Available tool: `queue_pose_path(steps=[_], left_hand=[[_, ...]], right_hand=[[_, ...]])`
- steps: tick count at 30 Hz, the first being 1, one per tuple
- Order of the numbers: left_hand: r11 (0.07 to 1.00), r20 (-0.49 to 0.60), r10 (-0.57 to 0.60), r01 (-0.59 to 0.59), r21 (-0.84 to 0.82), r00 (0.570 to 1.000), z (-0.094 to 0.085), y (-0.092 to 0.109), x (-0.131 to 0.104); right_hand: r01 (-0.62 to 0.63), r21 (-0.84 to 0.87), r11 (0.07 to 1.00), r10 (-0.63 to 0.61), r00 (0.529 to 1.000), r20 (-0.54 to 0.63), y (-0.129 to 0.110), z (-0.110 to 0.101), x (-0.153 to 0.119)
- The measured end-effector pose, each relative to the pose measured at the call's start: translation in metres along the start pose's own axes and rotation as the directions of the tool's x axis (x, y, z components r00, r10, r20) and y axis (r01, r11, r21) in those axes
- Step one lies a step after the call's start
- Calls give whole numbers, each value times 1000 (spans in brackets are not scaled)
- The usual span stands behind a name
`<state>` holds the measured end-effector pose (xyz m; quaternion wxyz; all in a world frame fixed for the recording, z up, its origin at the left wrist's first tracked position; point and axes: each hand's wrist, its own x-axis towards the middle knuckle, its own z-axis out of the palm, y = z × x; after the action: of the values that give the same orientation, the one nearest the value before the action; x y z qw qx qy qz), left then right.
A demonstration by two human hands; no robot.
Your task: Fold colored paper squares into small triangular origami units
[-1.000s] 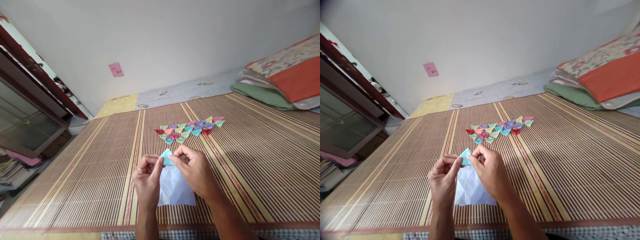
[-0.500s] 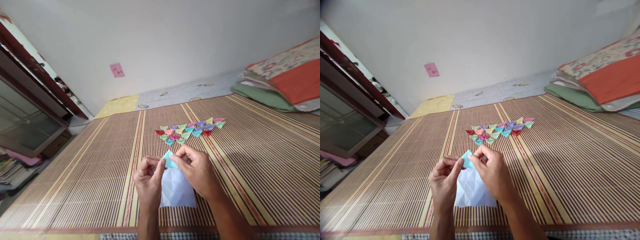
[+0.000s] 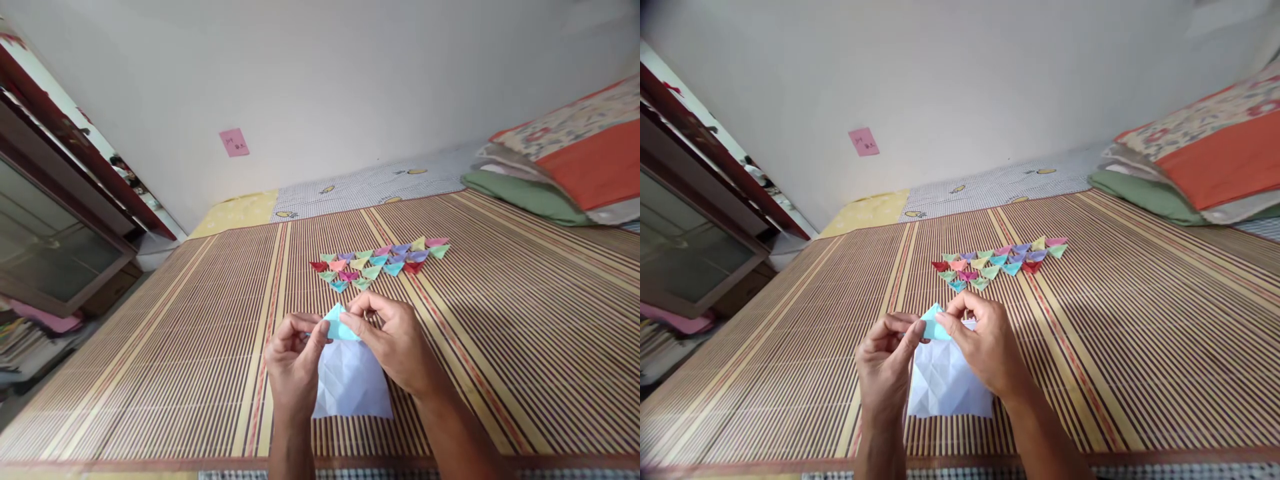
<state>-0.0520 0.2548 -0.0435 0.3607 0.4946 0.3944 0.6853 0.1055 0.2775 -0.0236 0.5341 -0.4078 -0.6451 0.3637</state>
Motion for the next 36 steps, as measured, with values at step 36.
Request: queue_pose_path(steps=[36], left_hand=[[854, 249, -464, 504, -130, 850, -4, 16, 4]], right_hand=[[13, 101, 995, -38, 968, 248, -2, -13, -2]])
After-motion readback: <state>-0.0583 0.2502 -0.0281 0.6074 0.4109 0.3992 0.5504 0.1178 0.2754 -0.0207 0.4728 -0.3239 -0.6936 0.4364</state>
